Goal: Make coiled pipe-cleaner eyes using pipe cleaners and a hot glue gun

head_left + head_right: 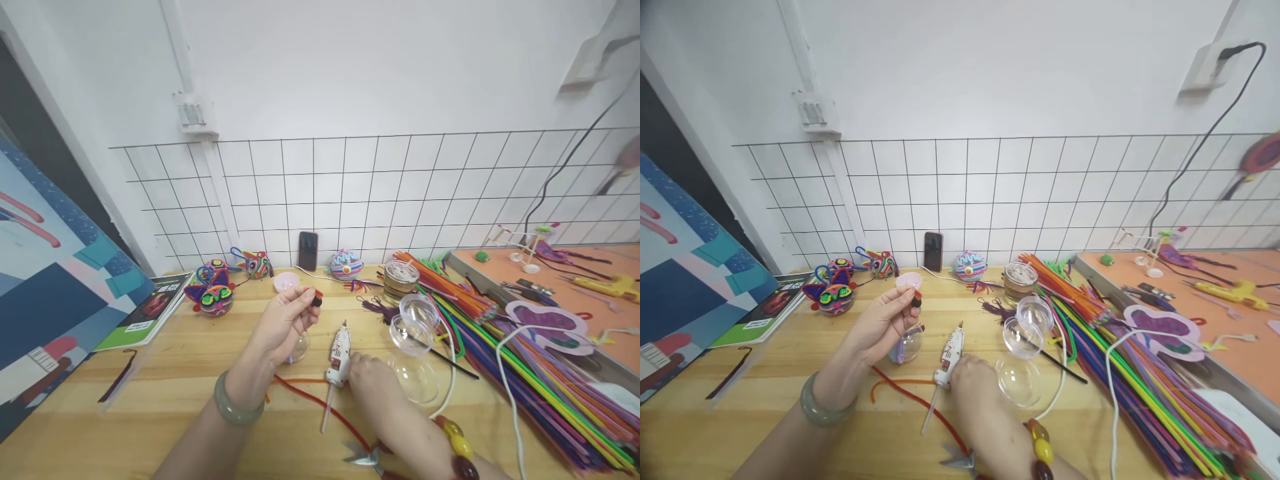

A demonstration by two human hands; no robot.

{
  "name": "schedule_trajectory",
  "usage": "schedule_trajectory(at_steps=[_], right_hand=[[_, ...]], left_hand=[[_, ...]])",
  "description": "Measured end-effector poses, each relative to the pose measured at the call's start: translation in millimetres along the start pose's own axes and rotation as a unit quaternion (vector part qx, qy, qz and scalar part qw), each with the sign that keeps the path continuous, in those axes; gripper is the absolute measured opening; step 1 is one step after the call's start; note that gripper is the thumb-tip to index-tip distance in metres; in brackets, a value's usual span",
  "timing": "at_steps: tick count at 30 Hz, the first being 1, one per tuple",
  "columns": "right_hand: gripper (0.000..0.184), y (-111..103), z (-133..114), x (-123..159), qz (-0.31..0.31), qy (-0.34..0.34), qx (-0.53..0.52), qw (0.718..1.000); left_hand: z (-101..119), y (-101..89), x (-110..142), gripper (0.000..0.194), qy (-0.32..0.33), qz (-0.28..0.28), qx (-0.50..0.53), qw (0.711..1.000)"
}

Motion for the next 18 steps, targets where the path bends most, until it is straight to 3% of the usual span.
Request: schedule_trajectory(at_steps=[4, 10, 14, 16, 18], right_hand=[[0.026, 7, 4, 0, -0.007, 0.067, 0.083, 0.994], [0.032, 0, 9, -5, -0.015, 0.047, 0.089, 0.995], [0.017, -27, 26, -11, -0.007, 0.051, 0.042, 0.998], [0.018, -47, 34, -10, 0.008, 0.034, -0.004, 0.999], [0.028, -70, 39, -6, 0.065, 0.001, -0.175, 0.982]], left_hand=[[2, -1.5, 0, 0.015, 0.012, 0.006, 0.005, 1.000], [6, -3.0, -1, 0.015, 0.022, 0.014, 0.003, 1.000], [15, -6.8, 0, 0.017, 0.046, 0.024, 0.005, 0.999], [20, -9.0, 1, 0.018, 0.066, 0.030, 0.000, 0.997], [25, -11.3, 1, 0.018, 0.085, 0.041, -0.009, 0.996]])
Point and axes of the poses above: each hand's wrist, its own x-axis away from the middle knuckle, its own y-axis out of the palm, z = x × y, the point moved 5 cm from there along -x, towards the middle knuckle, and after that the axes turned 4 degrees about -z, right-handed, at the moved point
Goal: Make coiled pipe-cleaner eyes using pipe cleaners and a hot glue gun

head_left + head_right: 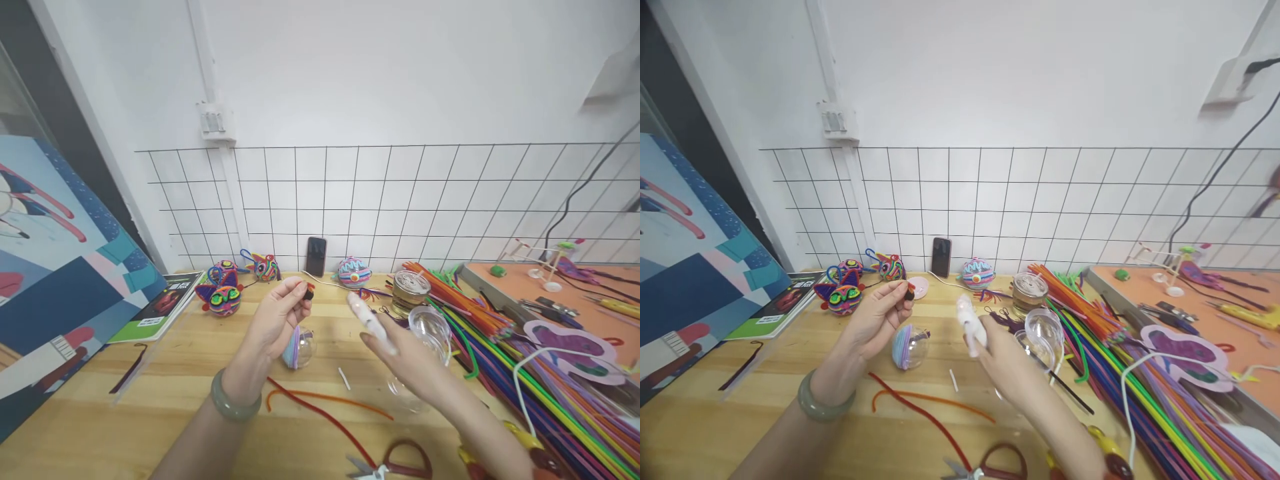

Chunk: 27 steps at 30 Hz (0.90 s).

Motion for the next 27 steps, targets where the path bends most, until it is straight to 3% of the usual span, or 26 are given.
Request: schedule_trajectory(at_steps=[4, 8, 13, 27], right_hand=[[0.034, -26, -10, 10, 0.009, -0.023, -0.216, 0.976], [0.036, -29, -20, 20, -0.029, -0.025, -0.296, 0.955], [0.034, -23, -24, 22, -0.077, -0.074, -0.331, 0.938], [0.025, -16, -38, 22, -0.081, -0.117, -0.334, 0.932]], left_hand=[[7, -4.8, -1, 0.018, 0.032, 0.032, -0.009, 0.999], [10, -7.8, -1, 0.017, 0.051, 0.040, -0.016, 0.998], [11, -9.2, 0, 0.017, 0.054, 0.033, -0.023, 0.998], [9, -0.8, 1, 0.015, 0.028, 0.003, -0.017, 0.999]])
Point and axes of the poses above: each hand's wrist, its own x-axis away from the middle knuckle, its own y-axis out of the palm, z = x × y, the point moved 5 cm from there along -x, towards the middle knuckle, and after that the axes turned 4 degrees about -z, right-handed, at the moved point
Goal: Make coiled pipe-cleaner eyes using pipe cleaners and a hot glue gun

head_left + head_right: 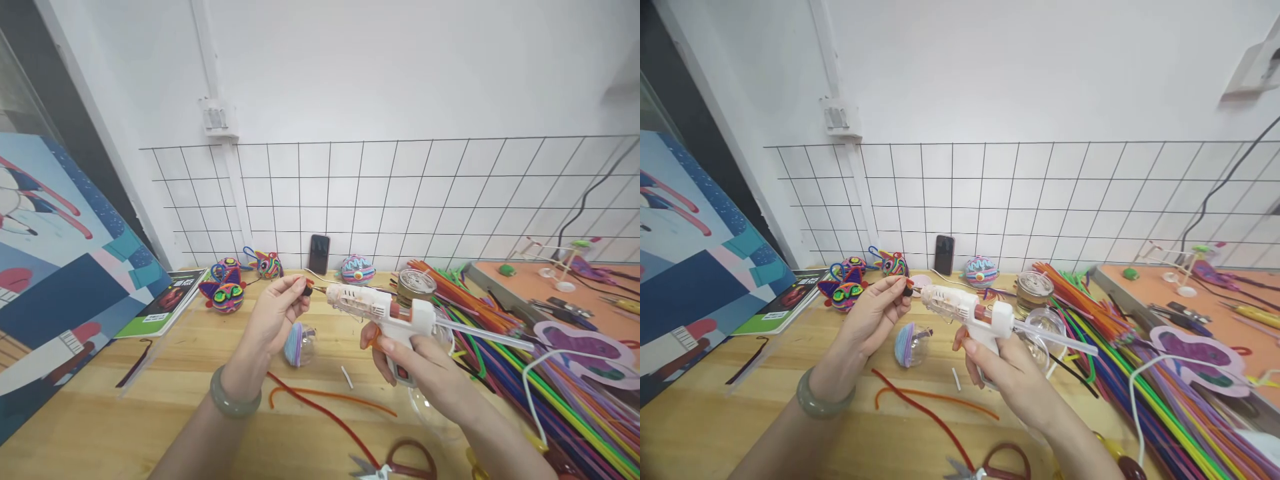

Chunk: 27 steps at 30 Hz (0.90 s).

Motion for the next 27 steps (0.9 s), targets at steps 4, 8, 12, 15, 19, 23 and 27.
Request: schedule_trajectory(at_steps=[4, 8, 12, 15, 19, 23, 27], right_hand=[[0.026, 0.1, -0.3, -0.4, -0.004, -0.005, -0.007, 1.000], [0.035, -0.8, -1.8, -1.1, -0.004, -0.005, 0.009, 1.000], [0.036, -1.4, -2.6, -0.8, -0.003, 0.001, 0.011, 1.000], [0.036, -1.3, -1.8, -0.2, -0.007, 0.001, 0.004, 1.000], [0.037, -1.0, -0.7, 0.3, -0.013, 0.001, 0.004, 1.000], [0.037, -1.4, -2.3, 0.1, -0.008, -0.006, 0.007, 1.000], [0.036, -0.9, -2.4, 0.5, -0.007, -0.008, -0.005, 1.000]], left_hand=[[-1.1, 0.4, -0.3, 0.015, -0.004, 0.005, 0.004, 1.000], [-2.5, 0.9, -1.6, 0.014, -0.007, 0.001, 0.007, 1.000], [-2.9, 1.1, -2.0, 0.014, -0.007, 0.003, 0.010, 1.000], [-2.9, 0.8, -1.9, 0.014, -0.007, 0.004, 0.010, 1.000], [-3.6, -0.8, -1.9, 0.014, -0.010, 0.006, 0.007, 1.000], [-4.6, -1.3, -2.0, 0.014, -0.009, 0.004, 0.003, 1.000], [-5.7, -1.1, -1.8, 0.014, -0.014, -0.001, 0.004, 1.000]])
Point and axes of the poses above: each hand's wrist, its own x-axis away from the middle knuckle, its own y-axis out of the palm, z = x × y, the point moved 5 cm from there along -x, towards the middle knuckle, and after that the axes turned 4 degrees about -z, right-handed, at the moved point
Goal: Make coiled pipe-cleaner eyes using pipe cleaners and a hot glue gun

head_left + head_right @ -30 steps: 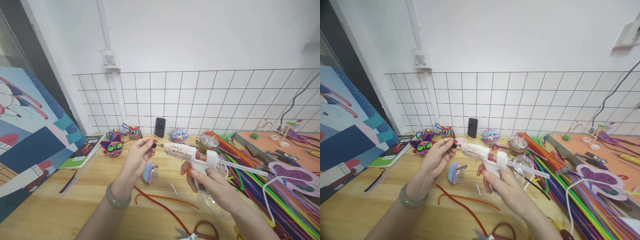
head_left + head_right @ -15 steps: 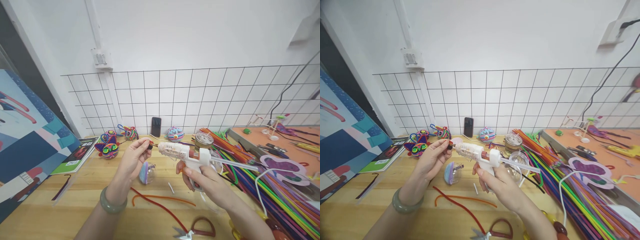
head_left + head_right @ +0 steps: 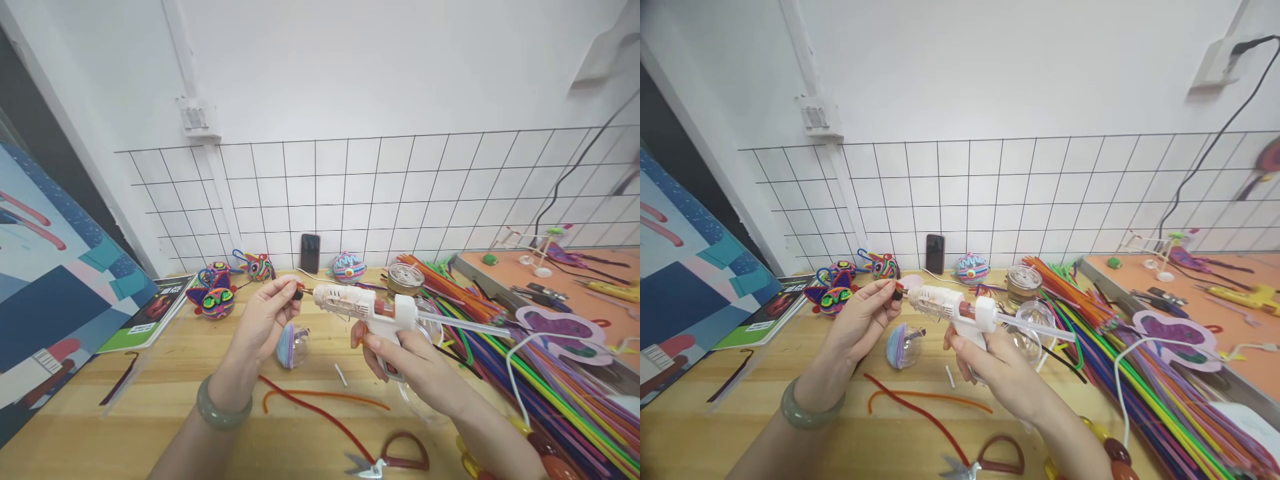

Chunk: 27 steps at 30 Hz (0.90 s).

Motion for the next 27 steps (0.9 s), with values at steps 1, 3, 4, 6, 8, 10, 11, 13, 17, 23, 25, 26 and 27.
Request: schedule_trajectory(at_steps=[1, 3, 4, 6, 8, 10, 11, 13, 17, 23, 25, 26, 27], right_hand=[[0.034, -0.2, 0.5, 0.3, 0.002, 0.000, -0.006, 1.000], [0.028, -0.6, 1.8, 0.6, 0.003, 0.002, -0.015, 1.000], [0.026, -0.7, 2.5, 0.7, 0.000, 0.004, -0.018, 1.000], [0.025, -1.1, 3.7, 0.4, -0.004, 0.011, -0.020, 1.000], [0.025, -1.6, 4.3, 0.0, -0.004, 0.017, -0.018, 1.000], [0.026, -1.6, 4.0, 0.0, -0.002, 0.017, -0.015, 1.000], [0.027, -1.4, 3.6, 0.0, -0.002, 0.015, -0.014, 1.000], [0.028, -0.7, 3.2, 0.5, -0.001, 0.012, -0.014, 1.000], [0.027, -0.6, 3.5, 1.1, 0.003, 0.017, -0.012, 1.000], [0.029, -1.2, 2.0, 0.4, -0.005, 0.022, -0.012, 1.000], [0.028, -1.1, 2.2, 0.2, -0.004, 0.021, -0.009, 1.000], [0.028, -1.2, 2.5, 0.2, -0.002, 0.019, -0.008, 1.000], [0.027, -1.2, 2.9, 0.2, 0.000, 0.017, -0.010, 1.000]], left_hand=[[-0.1, -0.2, 0.0, 0.014, -0.001, 0.000, 0.000, 1.000], [0.1, -0.6, -0.4, 0.014, -0.001, -0.001, 0.000, 1.000], [0.3, -0.7, -0.7, 0.014, -0.001, -0.002, 0.000, 1.000], [1.2, -0.9, -1.4, 0.014, 0.001, -0.004, 0.000, 1.000], [2.3, -1.0, -1.7, 0.013, 0.005, -0.007, 0.001, 1.000], [2.9, -1.1, -1.6, 0.013, 0.007, -0.009, 0.002, 1.000], [2.8, -1.2, -1.4, 0.013, 0.006, -0.009, 0.002, 1.000], [2.0, -1.5, -1.1, 0.014, 0.001, -0.007, 0.003, 1.000], [0.1, -1.5, -1.2, 0.015, -0.007, -0.005, 0.002, 1.000], [2.2, -1.0, -2.3, 0.013, 0.001, -0.020, 0.005, 1.000], [2.3, -1.1, -1.9, 0.012, -0.001, -0.020, 0.007, 1.000], [2.1, -0.9, -1.6, 0.012, -0.002, -0.020, 0.007, 1.000], [2.0, -0.6, -1.3, 0.012, -0.003, -0.021, 0.008, 1.000]])
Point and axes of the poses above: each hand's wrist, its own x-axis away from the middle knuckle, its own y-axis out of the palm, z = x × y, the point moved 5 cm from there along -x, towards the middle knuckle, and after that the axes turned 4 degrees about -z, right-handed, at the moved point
